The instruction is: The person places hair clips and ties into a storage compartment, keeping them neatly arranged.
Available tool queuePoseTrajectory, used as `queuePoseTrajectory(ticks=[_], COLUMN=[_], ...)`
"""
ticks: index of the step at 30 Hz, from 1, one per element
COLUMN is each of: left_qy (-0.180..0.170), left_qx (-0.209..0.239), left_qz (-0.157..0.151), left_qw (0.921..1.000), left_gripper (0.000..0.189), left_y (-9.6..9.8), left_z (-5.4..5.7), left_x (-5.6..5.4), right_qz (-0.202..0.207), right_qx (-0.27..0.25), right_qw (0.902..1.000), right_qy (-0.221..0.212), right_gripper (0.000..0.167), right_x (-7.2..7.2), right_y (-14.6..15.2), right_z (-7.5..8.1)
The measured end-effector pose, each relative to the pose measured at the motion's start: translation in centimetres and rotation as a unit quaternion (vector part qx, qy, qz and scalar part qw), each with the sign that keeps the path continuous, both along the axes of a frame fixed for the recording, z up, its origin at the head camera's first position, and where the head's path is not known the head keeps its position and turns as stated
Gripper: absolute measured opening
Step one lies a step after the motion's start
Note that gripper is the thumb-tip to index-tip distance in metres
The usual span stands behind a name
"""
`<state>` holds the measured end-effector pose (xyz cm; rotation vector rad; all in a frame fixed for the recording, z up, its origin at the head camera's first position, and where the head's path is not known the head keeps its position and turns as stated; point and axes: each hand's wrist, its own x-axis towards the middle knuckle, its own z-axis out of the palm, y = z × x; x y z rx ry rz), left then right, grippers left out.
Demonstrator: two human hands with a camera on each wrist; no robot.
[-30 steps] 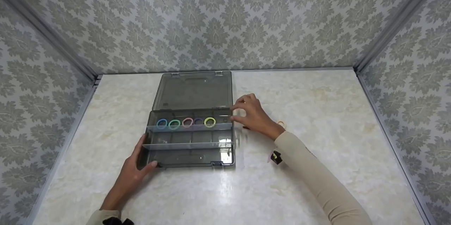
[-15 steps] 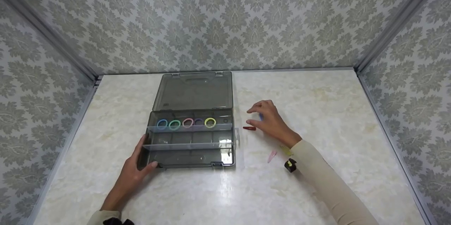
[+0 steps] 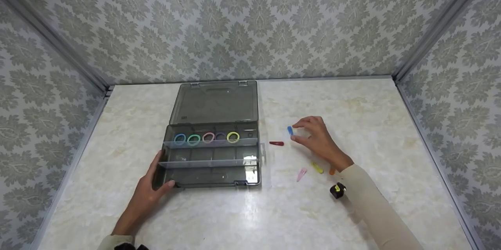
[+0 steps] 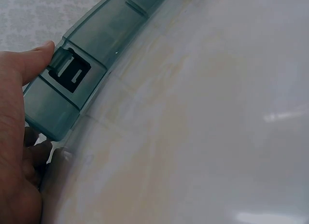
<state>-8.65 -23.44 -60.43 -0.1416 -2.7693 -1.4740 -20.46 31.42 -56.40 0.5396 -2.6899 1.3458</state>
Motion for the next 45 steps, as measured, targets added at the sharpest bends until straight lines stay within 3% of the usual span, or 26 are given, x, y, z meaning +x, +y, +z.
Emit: queuePoseTrajectory(ticks=[14,25,36,45], left_qy=[-0.002,0.006,-0.008,-0.012], left_qx=[-0.007,-0.001,-0.004,-0.006], left_qz=[0.006,0.003,0.004,0.006], left_qw=[1.0,1.0,1.0,0.9999], left_gripper=[0.107,0.105,0.106,0.107], left_y=[-0.1,0.0,0.3,0.0], left_z=[-0.1,-0.1,0.3,0.2], left_x=[0.2,0.2,0.0,0.0], right_qz=[-0.026,-0.038,-0.043,-0.034], right_qx=[-0.018,-0.026,0.031,0.019], right_qw=[0.9976,0.996,0.9984,0.9983], right_qy=[-0.061,-0.077,-0.021,0.044], right_gripper=[0.038,0.042,0.047,0.049], right_x=[1.5,1.7,2.1,2.3], right_y=[1.7,2.8,4.2,4.9], right_z=[-1.2,-2.0,-3.2,-4.2])
